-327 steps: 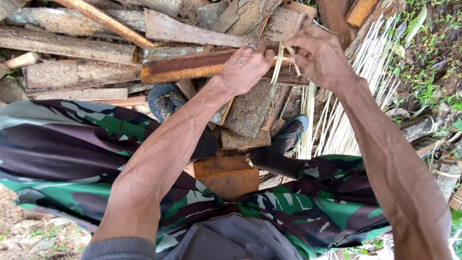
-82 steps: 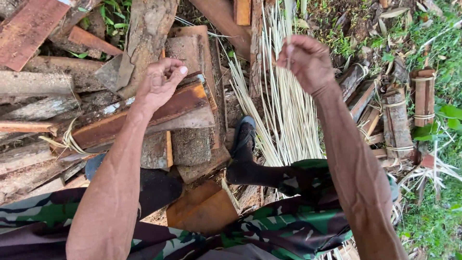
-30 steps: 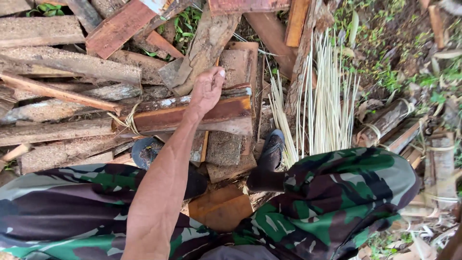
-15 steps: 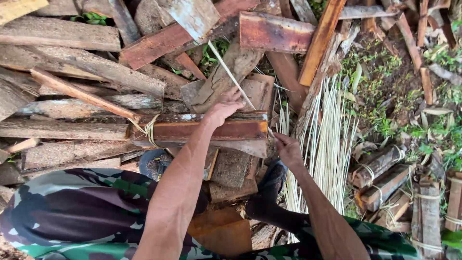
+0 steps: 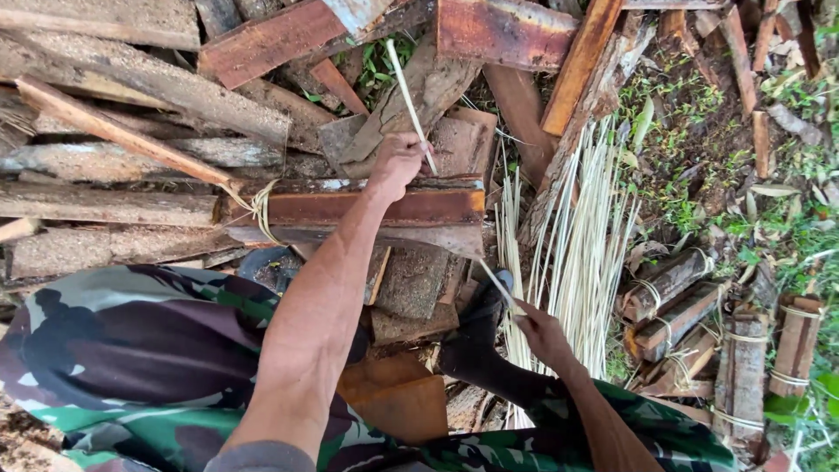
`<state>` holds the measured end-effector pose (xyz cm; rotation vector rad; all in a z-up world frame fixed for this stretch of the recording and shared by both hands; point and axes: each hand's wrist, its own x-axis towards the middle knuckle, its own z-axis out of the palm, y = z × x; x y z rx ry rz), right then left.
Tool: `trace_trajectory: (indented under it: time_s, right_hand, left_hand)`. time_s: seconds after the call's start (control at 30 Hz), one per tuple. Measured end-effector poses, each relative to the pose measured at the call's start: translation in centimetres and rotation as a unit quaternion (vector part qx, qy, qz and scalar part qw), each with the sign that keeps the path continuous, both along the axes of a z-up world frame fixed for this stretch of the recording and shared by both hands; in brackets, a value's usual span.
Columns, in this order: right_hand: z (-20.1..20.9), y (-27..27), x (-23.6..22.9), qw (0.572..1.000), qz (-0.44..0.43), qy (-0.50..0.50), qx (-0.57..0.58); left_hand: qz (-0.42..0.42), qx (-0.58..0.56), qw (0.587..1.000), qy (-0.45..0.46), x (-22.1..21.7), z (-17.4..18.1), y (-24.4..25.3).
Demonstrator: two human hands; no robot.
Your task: Bundling pieces of wood together using thin natural fiber strips
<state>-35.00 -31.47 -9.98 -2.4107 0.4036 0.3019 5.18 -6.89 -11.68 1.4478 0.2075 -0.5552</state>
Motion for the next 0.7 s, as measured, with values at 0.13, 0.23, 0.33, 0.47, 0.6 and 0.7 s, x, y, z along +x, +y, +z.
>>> trace_trajectory:
  time_s: [0.13, 0.23, 0.33, 0.47, 0.6, 0.7]
  right_hand:
    - [6.5, -0.2, 0.9, 0.939, 0.114, 0.037, -0.321]
    - [9.1, 4.7, 2.8, 0.831, 0.269, 0.160, -0.459]
    - [9.9, 11.5, 4.3, 0.781, 0.336, 0.309, -0.426]
    - [9.8, 17.4, 3.6, 0.776, 0.418, 0.304, -0.361]
    - [12.7, 20.1, 0.6, 0.815, 0.346, 0.324, -0.334]
    - [17.3, 21.7, 1.1, 0.820, 0.356, 0.292, -0.341]
  left_hand:
    - [0.016, -0.002, 1.000, 0.004, -0.1, 0.6, 0.3]
    - [0.008, -0.005, 1.000, -0.016, 0.3, 1.5, 0.2]
    - [-0.056, -0.010, 0.998, -0.010, 0.4, 3.4, 0.2]
    - [-0.160, 0.187, 0.962, -0.117, 1.8, -2.7, -1.7]
    - [-0.256, 0.237, 0.920, -0.180, 1.7, -5.3, -2.6]
    - [-0.256, 0.244, 0.908, -0.226, 1.8, -3.6, -2.1]
